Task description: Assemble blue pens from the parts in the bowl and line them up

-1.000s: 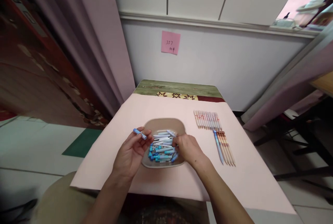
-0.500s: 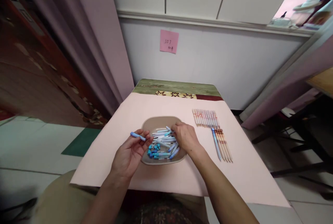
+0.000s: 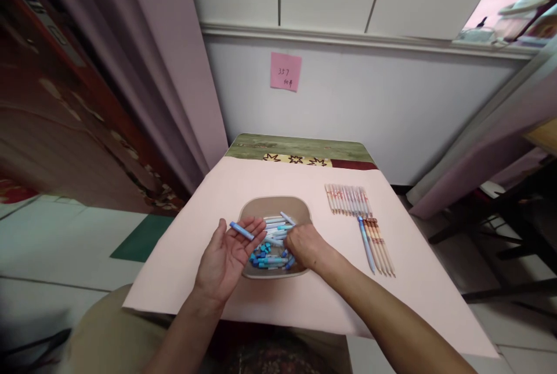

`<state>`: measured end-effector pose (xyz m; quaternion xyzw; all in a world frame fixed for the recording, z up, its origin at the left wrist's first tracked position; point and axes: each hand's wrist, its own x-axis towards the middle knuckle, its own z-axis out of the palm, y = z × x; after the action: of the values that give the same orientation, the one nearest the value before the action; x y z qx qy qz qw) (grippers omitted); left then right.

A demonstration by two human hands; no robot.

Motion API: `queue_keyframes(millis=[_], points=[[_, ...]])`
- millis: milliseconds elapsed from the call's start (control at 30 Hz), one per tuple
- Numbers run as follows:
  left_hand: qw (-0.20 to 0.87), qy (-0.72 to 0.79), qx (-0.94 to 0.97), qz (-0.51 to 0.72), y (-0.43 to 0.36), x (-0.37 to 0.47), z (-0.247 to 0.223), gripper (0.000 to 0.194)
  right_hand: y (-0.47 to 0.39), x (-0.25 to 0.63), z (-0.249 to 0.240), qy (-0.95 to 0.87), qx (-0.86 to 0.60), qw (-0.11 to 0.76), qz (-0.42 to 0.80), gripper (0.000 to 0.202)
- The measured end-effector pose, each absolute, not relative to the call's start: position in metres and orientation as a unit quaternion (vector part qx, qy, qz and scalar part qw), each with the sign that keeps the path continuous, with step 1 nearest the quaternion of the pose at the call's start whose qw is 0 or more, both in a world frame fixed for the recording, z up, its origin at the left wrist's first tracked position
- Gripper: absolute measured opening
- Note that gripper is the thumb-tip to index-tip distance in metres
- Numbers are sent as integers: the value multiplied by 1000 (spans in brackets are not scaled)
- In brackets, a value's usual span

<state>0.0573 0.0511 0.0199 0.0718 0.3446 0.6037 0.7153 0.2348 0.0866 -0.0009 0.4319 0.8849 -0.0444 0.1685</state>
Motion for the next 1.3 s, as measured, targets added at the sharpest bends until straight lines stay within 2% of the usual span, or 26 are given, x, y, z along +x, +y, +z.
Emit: queue_keyframes(millis=[100,200,400,567,667,900,1100,1300], points=[[726,344,70,591,51,59,18,55,86,236,1,895,416,148,-61,31],[731,345,68,585,51,60,16,58,85,234,3,895,413,154,-67,21],[710,363,67,599,52,57,18,46,91,235,14,895,408,161,-78,22],[699,363,73,612,51,56,16,34,108,242,29,875,470,105,-38,23],[703,363,79,607,51,58,17,32,112,240,30,867,492,73,-13,26],[681,371,68,628,51,52,22,29,102,229,5,871,467,142,-49,18],[680,374,60,627,50,49,22,28,104,233,0,881,450,136,-51,17],[671,377,64,636,49,48,20,28,118,245,15,871,479,105,-35,18]])
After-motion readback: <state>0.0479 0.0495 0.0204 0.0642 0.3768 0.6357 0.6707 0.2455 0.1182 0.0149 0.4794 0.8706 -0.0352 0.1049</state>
